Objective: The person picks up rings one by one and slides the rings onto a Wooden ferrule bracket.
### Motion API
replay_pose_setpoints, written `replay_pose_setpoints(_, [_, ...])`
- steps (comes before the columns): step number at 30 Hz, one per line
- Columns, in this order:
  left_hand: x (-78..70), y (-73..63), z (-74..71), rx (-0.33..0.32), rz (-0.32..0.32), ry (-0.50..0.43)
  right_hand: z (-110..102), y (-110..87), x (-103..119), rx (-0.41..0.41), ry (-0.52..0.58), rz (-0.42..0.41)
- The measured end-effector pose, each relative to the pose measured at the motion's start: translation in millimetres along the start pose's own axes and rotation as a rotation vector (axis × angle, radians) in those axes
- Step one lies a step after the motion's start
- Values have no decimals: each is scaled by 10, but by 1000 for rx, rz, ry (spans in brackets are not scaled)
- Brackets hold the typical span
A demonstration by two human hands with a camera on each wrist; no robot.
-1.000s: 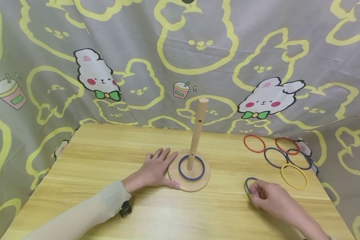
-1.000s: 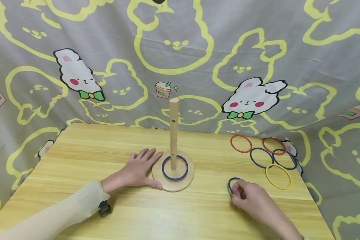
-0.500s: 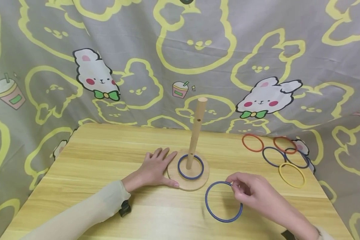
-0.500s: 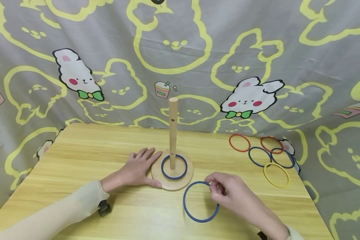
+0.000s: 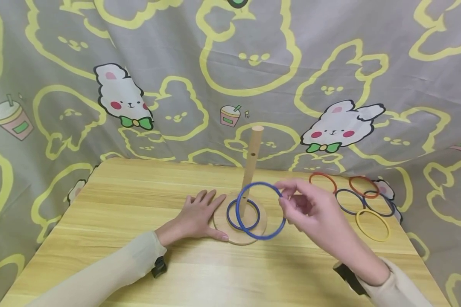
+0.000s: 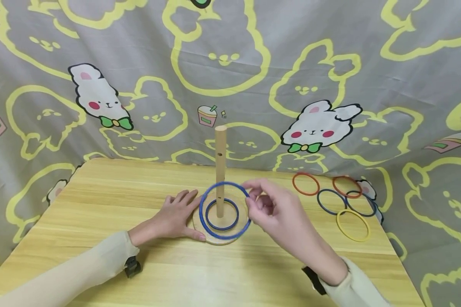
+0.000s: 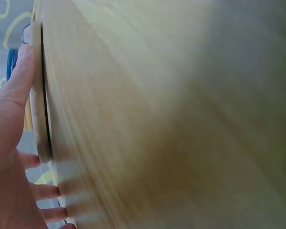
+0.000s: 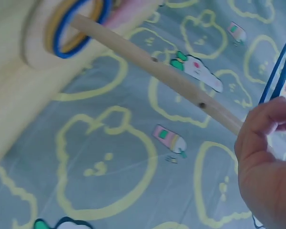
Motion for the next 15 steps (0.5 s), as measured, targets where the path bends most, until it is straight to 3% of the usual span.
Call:
replay_pose_setpoints(8, [-5, -11, -2, 5, -1, -14, -61, 350, 142, -179, 237, 1])
replay_pose_setpoints(15, [-13, -6, -5, 4, 0, -11, -108, 566, 179, -322, 322, -21])
Point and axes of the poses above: each hand's wrist, its own y-axis towards the middle knuckle, its own z-axis out of the palm, x = y × z, the point moved 3 cm from there along y, towards the middle knuckle, and after that the axes turned 8 degrees about -z, right-handed, at the moved point
